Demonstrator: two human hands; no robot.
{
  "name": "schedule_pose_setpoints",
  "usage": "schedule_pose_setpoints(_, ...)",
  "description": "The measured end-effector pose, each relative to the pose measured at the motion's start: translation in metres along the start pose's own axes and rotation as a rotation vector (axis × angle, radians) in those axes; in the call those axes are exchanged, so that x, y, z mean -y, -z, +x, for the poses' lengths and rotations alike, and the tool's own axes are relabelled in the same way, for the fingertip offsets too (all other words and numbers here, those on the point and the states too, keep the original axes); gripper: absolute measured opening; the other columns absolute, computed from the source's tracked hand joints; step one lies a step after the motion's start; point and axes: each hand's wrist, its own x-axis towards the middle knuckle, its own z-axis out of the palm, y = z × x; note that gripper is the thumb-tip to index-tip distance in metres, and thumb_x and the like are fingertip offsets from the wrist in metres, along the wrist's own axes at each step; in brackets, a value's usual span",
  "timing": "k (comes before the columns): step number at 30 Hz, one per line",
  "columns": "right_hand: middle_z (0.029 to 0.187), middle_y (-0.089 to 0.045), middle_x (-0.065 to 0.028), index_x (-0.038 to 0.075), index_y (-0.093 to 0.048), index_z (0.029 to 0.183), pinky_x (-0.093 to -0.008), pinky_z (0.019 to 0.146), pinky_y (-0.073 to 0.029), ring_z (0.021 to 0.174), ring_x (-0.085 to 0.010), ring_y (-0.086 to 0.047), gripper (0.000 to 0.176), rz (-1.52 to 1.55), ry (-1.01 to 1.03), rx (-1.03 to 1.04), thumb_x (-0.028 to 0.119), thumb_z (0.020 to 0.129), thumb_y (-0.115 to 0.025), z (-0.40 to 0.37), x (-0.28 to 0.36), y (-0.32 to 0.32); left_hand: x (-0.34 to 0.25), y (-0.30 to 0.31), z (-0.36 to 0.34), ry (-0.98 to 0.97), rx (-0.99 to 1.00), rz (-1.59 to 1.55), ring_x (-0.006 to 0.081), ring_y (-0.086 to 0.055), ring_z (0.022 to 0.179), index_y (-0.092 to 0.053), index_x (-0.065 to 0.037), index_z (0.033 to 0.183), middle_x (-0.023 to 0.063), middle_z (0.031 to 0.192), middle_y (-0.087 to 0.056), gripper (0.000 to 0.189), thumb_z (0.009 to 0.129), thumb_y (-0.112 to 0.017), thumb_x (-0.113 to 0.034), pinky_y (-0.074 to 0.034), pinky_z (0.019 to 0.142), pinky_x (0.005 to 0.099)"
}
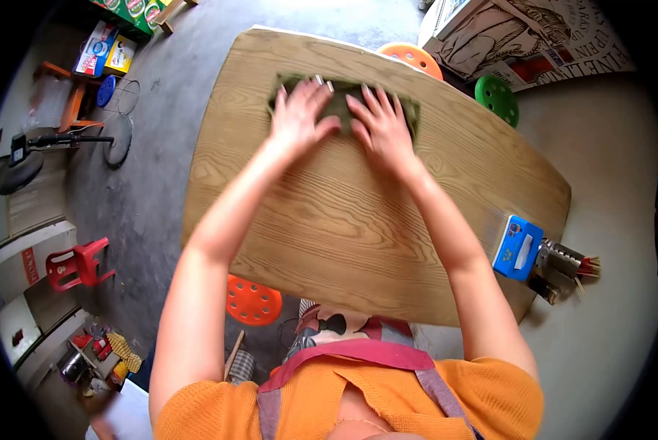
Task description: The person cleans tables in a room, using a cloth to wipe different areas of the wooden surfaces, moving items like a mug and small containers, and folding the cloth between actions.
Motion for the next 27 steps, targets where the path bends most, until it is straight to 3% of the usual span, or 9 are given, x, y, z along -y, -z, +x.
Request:
schedule_pose_setpoints(4, 0.151, -0.043, -0.0117, 0.02, -0.049, 0.143, -0.0543, 0.118, -0.017, 0.143, -0.0338, -0.032, 0.048, -0.155, -0.181, -0.165, 0.037, 0.098, -0.047, 0.107, -0.03, -0.081, 0.05, -0.019, 0.091, 0.223, 0.072, 0.174, 0.0258, -0.021, 0.149, -0.036, -0.017, 0.151, 0.0063, 0.16, -0.029, 0.065, 0.098, -0.045, -0.053, -0.015, 0.117, 0.0598)
schedule_pose_setpoints(6, 0.151, -0.043, -0.0109, 0.015, -0.049, 0.143, -0.056, 0.116, -0.022, 0.143, -0.0326, -0.033, 0.049, -0.137, -0.138, -0.09, 0.031, 0.097, -0.048, 0.082, -0.007, -0.075, 0.029, -0.031, 0.064, 0.19, 0.029, 0.202, 0.0259, -0.021, 0.149, -0.036, -0.015, 0.151, 0.0064, 0.159, -0.03, 0.054, 0.101, -0.042, -0.034, -0.014, 0.118, 0.0582)
schedule_pose_setpoints(7, 0.148, -0.046, -0.0119, 0.009, -0.051, 0.14, -0.0562, 0.114, -0.025, 0.142, -0.0338, -0.034, 0.05, -0.168, -0.055, -0.076, 0.028, 0.093, -0.054, 0.049, 0.007, -0.065, 0.017, -0.03, 0.029, 0.063, -0.015, 0.148, 0.0271, -0.023, 0.149, -0.037, -0.01, 0.15, 0.0086, 0.159, -0.031, 0.054, 0.099, -0.045, -0.027, -0.016, 0.118, 0.0568)
schedule_pose_setpoints(10, 0.148, -0.044, -0.0156, 0.007, -0.055, 0.135, -0.0575, 0.116, -0.023, 0.143, -0.0367, -0.032, 0.058, 0.121, -0.024, 0.095, 0.017, 0.079, -0.069, -0.085, 0.068, -0.001, -0.055, 0.023, -0.089, -0.071, 0.229, -0.044, 0.034, -0.023, 0.148, -0.04, -0.002, 0.146, 0.0162, 0.158, -0.03, 0.061, 0.089, -0.057, -0.018, -0.015, 0.118, 0.0576)
schedule_pose_setpoints(14, 0.148, -0.045, -0.0125, 0.016, -0.057, 0.135, -0.0549, 0.117, -0.025, 0.145, -0.0316, -0.032, 0.058, 0.307, -0.133, 0.36, 0.029, 0.08, -0.072, -0.243, 0.14, 0.068, -0.149, 0.069, -0.206, -0.079, 0.54, -0.25, 0.0354, -0.024, 0.148, -0.045, -0.009, 0.145, 0.0156, 0.158, -0.029, 0.075, 0.079, -0.073, -0.031, -0.014, 0.115, 0.065)
schedule_pose_setpoints(17, 0.146, -0.047, -0.0108, 0.016, -0.059, 0.129, -0.0495, 0.116, -0.03, 0.143, -0.0317, -0.035, 0.048, 0.339, -0.135, 0.279, 0.031, 0.084, -0.069, -0.224, 0.088, 0.066, -0.145, 0.041, -0.147, -0.161, 0.505, -0.24, 0.0334, -0.029, 0.145, -0.047, -0.013, 0.143, 0.0113, 0.155, -0.035, 0.075, 0.077, -0.075, -0.034, -0.016, 0.115, 0.0647)
schedule_pose_setpoints(20, 0.141, -0.05, -0.0162, 0.014, -0.06, 0.127, -0.0546, 0.115, -0.029, 0.139, -0.0371, -0.037, 0.043, 0.199, -0.228, -0.025, 0.026, 0.086, -0.067, -0.151, -0.006, 0.064, -0.135, -0.024, -0.021, -0.264, 0.246, -0.101, 0.0345, -0.031, 0.144, -0.043, -0.012, 0.146, 0.0114, 0.152, -0.039, 0.075, 0.08, -0.073, -0.033, -0.019, 0.113, 0.0638)
schedule_pose_setpoints(24, 0.146, -0.046, -0.0153, 0.017, -0.056, 0.136, -0.0537, 0.116, -0.024, 0.141, -0.0341, -0.035, 0.044, -0.002, -0.44, -0.266, 0.029, 0.094, -0.058, -0.091, -0.117, 0.044, -0.155, -0.096, 0.128, -0.236, 0.072, 0.081, 0.0313, -0.027, 0.146, -0.041, -0.01, 0.147, 0.0121, 0.157, -0.034, 0.057, 0.1, -0.043, -0.042, -0.018, 0.114, 0.0623)
schedule_pose_setpoints(27, 0.148, -0.045, -0.0158, 0.01, -0.055, 0.137, -0.0514, 0.119, -0.019, 0.143, -0.0333, -0.033, 0.045, -0.052, -0.584, -0.269, 0.027, 0.095, -0.053, -0.099, -0.102, 0.033, -0.194, -0.111, 0.114, -0.153, 0.028, 0.085, 0.0332, -0.025, 0.147, -0.041, -0.008, 0.147, 0.0128, 0.157, -0.034, 0.052, 0.1, -0.041, -0.031, -0.018, 0.115, 0.0602)
